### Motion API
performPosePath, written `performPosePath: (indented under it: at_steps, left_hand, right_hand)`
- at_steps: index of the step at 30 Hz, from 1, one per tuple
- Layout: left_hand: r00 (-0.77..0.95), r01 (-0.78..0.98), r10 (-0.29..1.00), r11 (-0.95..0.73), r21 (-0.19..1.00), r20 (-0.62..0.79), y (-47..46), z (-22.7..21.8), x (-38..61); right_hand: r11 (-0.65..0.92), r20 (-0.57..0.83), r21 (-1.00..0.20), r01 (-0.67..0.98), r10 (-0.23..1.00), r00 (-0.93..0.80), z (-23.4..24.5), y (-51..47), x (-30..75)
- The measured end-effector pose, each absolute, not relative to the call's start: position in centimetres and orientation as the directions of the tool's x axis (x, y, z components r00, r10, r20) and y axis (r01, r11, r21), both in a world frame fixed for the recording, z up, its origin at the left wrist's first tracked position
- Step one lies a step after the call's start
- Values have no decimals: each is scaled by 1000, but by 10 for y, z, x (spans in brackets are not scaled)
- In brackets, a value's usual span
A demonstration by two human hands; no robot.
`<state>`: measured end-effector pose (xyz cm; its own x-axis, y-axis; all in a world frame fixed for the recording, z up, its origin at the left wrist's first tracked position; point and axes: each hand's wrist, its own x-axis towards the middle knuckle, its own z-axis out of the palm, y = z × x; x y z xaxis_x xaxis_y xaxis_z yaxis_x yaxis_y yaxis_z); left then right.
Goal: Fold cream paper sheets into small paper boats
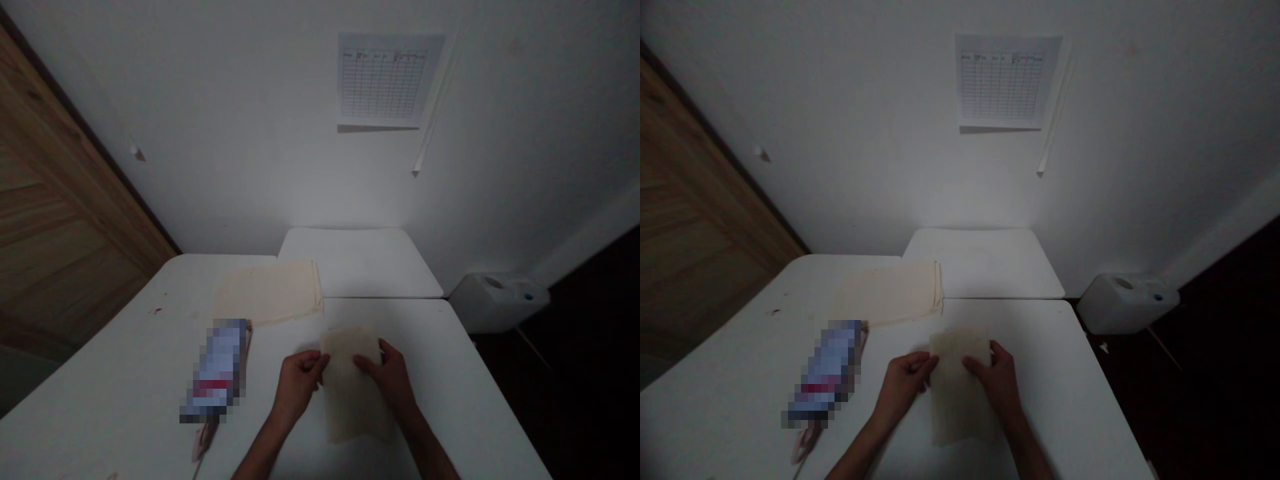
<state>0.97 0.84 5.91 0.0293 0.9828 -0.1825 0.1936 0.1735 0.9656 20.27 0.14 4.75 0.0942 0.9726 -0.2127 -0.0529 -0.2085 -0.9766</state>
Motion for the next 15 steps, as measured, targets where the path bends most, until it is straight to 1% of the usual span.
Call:
performPosePath:
  at_steps: [3, 7, 12, 15]
  left_hand:
    - [29, 216, 983, 172, 961, -182, 8, 63, 10]
    - [34, 204, 982, 177, 963, -187, 6, 65, 11]
    - [21, 201, 983, 176, 964, -184, 7, 58, 9]
    - [18, 192, 984, 170, 967, -177, 9, 56, 8]
  right_hand:
    - [-212, -216, -976, -53, 971, 100, 46, 2, 202]
    - [-208, -213, -976, -56, 972, 101, 43, 2, 202]
    - [-212, -217, -975, -69, 974, 71, 44, 3, 204]
    - [-214, -217, -973, -91, 976, 22, 44, 3, 205]
